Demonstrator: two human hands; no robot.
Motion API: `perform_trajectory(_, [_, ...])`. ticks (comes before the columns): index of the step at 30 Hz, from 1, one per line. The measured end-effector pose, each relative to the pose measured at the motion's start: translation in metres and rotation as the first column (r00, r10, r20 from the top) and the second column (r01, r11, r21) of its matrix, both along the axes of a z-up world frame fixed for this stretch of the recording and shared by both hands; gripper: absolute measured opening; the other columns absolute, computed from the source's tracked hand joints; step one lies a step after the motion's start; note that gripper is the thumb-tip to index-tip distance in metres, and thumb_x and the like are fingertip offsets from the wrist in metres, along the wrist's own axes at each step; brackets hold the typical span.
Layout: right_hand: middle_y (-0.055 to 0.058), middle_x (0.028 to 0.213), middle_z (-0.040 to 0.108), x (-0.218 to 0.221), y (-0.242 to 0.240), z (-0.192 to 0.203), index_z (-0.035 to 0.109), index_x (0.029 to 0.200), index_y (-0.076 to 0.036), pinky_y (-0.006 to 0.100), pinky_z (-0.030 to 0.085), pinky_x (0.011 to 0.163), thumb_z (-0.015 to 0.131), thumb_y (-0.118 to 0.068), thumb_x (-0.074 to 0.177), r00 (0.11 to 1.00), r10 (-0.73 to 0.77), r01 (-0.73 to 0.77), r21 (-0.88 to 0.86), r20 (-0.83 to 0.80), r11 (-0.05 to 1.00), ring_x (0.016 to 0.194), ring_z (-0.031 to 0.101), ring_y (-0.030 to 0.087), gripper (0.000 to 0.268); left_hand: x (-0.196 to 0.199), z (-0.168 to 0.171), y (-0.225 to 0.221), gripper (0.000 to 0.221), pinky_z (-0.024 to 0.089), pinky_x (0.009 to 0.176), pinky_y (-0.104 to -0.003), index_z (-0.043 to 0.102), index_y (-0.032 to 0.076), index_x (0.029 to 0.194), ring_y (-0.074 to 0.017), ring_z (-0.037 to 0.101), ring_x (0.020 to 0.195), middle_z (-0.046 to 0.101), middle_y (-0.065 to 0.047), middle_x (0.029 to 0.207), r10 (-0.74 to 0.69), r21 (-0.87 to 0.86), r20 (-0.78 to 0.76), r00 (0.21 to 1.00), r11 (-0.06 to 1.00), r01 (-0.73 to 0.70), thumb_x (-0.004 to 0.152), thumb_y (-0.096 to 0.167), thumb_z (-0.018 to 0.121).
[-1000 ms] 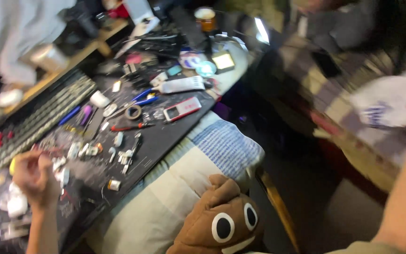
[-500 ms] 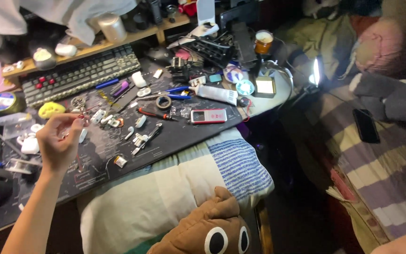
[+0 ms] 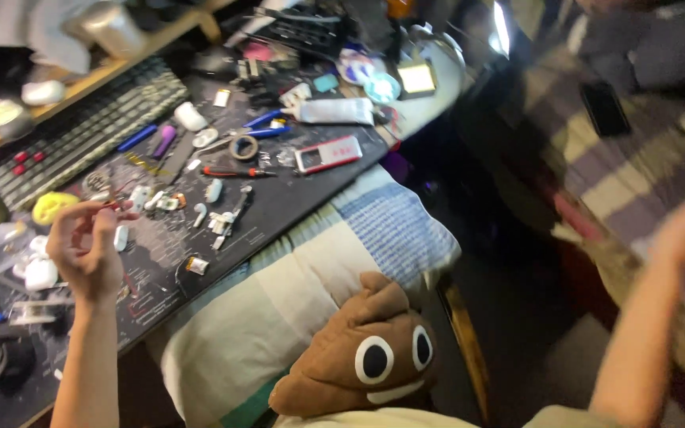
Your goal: Soldering a component or wire onto a small circuit board at an electronics repair bench.
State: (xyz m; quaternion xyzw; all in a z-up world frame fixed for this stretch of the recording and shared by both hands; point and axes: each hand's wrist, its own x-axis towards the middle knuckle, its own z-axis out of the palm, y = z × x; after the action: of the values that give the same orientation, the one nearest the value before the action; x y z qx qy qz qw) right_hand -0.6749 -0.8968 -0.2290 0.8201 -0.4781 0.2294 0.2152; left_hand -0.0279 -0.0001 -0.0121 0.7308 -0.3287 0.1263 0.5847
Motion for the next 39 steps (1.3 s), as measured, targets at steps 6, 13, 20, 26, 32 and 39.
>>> perform_trajectory(6, [0.019, 0.123, 0.075, 0.277, 0.303, 0.154, 0.065, 0.126, -0.005, 0.028, 0.058, 0.075, 0.065, -0.010, 0.118, 0.127, 0.152, -0.801, 0.011, 0.980, 0.599, 0.095, 0.074, 0.024, 0.010, 0.013, -0.010, -0.014, 0.010, 0.062, 0.087, -0.033, 0.063, -0.002, 0.127, -0.0274, 0.077, 0.102, 0.075, -0.021, 0.120, -0.033, 0.006, -0.099, 0.995, 0.999, 0.034, 0.120, 0.004, 0.059])
perform_trajectory(13, [0.021, 0.113, 0.070, 0.476, 0.354, 0.179, 0.022, 0.174, -0.004, 0.031, 0.060, 0.057, 0.071, -0.014, 0.107, 0.188, -0.195, -0.982, 0.189, 0.963, -0.014, 0.076, 0.076, 0.028, 0.084, 0.016, -0.024, -0.038, 0.008, 0.068, 0.089, -0.034, 0.073, 0.008, 0.115, -0.0250, 0.080, 0.097, 0.080, -0.016, 0.113, -0.304, -0.362, -0.454, 0.837, 0.922, 0.138, 0.109, 0.013, 0.071])
perform_trajectory(20, [0.011, 0.093, 0.083, 0.580, 0.281, 0.173, 0.011, 0.179, -0.017, 0.024, 0.059, 0.039, 0.072, -0.026, 0.101, 0.170, -0.252, -0.885, 0.260, 0.953, 0.387, 0.049, 0.075, 0.012, 0.099, 0.001, 0.011, -0.032, 0.009, 0.069, 0.085, -0.040, 0.073, 0.008, 0.105, -0.0268, 0.079, 0.085, 0.081, -0.019, 0.108, -0.490, -0.445, -0.646, 0.586, 0.865, 0.232, 0.107, 0.016, 0.071])
perform_trajectory(26, [-0.007, 0.042, 0.067, 0.593, 0.248, 0.174, 0.071, 0.049, -0.019, 0.031, 0.058, 0.048, 0.059, -0.038, 0.109, 0.612, 0.342, -0.428, -0.065, 0.713, 0.901, 0.033, 0.065, 0.011, 0.064, 0.006, 0.018, -0.023, 0.011, 0.071, 0.086, -0.038, 0.074, 0.006, 0.103, -0.0265, 0.082, 0.086, 0.082, -0.016, 0.107, -0.497, -0.460, -0.666, 0.557, 0.861, 0.218, 0.104, 0.017, 0.075])
perform_trajectory(32, [0.021, 0.097, 0.070, 0.558, 0.321, 0.227, 0.071, 0.109, 0.009, 0.042, 0.060, 0.076, 0.063, -0.012, 0.126, 0.055, 0.794, -0.783, -0.467, 0.606, 0.411, 0.086, 0.071, 0.032, 0.028, 0.014, 0.008, -0.016, 0.013, 0.073, 0.088, -0.041, 0.075, 0.000, 0.108, -0.0321, 0.084, 0.087, 0.080, -0.015, 0.096, -0.624, -0.604, -0.598, 0.502, 0.763, 0.229, 0.102, 0.011, 0.078])
perform_trajectory(39, [0.027, 0.117, 0.063, 0.554, 0.514, 0.288, 0.062, 0.129, 0.010, 0.036, 0.059, 0.056, 0.049, -0.017, 0.128, -0.047, 0.671, -0.859, -0.373, 0.740, 0.350, 0.078, 0.070, 0.032, 0.030, 0.014, -0.003, -0.014, 0.005, 0.075, 0.088, -0.043, 0.073, 0.003, 0.106, -0.0417, 0.085, 0.097, 0.080, -0.019, 0.094, -0.623, -0.628, -0.639, 0.451, 0.761, 0.161, 0.102, 0.002, 0.075])
